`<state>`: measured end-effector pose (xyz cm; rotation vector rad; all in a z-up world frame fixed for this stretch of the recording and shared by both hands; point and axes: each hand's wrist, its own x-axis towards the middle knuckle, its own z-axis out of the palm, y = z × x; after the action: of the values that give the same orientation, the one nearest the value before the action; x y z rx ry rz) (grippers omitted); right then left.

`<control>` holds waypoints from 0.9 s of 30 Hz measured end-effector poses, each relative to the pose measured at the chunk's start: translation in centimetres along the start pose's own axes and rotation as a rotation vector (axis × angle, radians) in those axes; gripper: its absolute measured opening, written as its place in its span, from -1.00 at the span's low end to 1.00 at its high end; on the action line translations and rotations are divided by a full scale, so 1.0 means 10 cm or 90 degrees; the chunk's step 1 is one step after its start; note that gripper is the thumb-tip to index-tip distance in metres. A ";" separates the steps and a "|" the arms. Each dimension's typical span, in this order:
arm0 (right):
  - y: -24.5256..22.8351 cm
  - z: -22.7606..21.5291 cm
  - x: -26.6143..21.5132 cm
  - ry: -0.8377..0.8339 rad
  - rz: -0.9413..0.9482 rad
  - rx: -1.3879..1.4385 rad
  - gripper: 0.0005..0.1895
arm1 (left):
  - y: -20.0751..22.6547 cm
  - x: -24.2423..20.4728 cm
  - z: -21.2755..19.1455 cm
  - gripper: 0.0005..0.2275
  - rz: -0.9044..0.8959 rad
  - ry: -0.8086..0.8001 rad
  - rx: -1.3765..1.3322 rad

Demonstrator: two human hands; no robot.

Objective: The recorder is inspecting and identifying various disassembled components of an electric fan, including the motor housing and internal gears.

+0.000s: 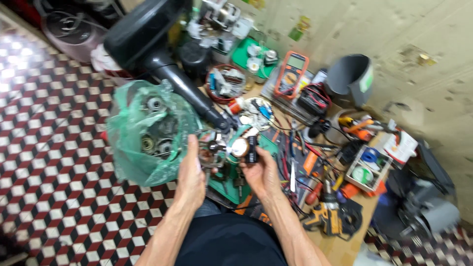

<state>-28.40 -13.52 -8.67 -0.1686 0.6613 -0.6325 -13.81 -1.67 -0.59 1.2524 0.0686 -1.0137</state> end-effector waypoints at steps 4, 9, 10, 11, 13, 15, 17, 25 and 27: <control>0.04 -0.17 0.00 -0.023 -0.010 0.029 -0.65 | 0.01 -0.02 0.03 -0.47 0.011 -0.072 -0.047; -0.17 -0.12 -0.13 0.002 -0.054 -0.046 -0.58 | 0.10 -0.06 -0.02 -0.48 0.003 -0.019 0.008; -0.27 -0.20 -0.14 0.005 -0.060 -0.045 -0.58 | 0.09 -0.05 -0.06 -0.48 0.000 -0.025 0.010; -0.37 -0.27 -0.14 0.041 -0.090 -0.086 -0.57 | 0.09 -0.04 -0.10 -0.48 0.010 -0.016 0.012; -0.58 -0.54 -0.11 0.080 -0.124 -0.126 -0.56 | 0.11 -0.01 -0.16 -0.49 0.020 -0.012 0.014; -0.76 -0.91 -0.05 0.143 -0.211 -0.153 -0.61 | 0.15 0.01 -0.20 -0.49 -0.013 0.044 -0.016; -0.92 -1.20 0.00 0.185 -0.235 -0.160 -0.60 | 0.07 0.09 -0.35 -0.49 0.004 0.032 -0.020; -1.16 -1.03 0.54 0.285 -0.299 -0.462 -0.52 | 0.19 0.31 -0.42 -0.47 -0.060 0.105 -0.056; -1.18 -1.07 0.89 0.267 -0.417 -0.646 -0.42 | 0.22 0.40 -0.44 -0.47 -0.043 0.113 -0.048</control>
<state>-35.36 -27.74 -17.71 -1.2595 1.3169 -0.9161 -7.96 -0.63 -2.81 1.2749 0.2862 -0.9474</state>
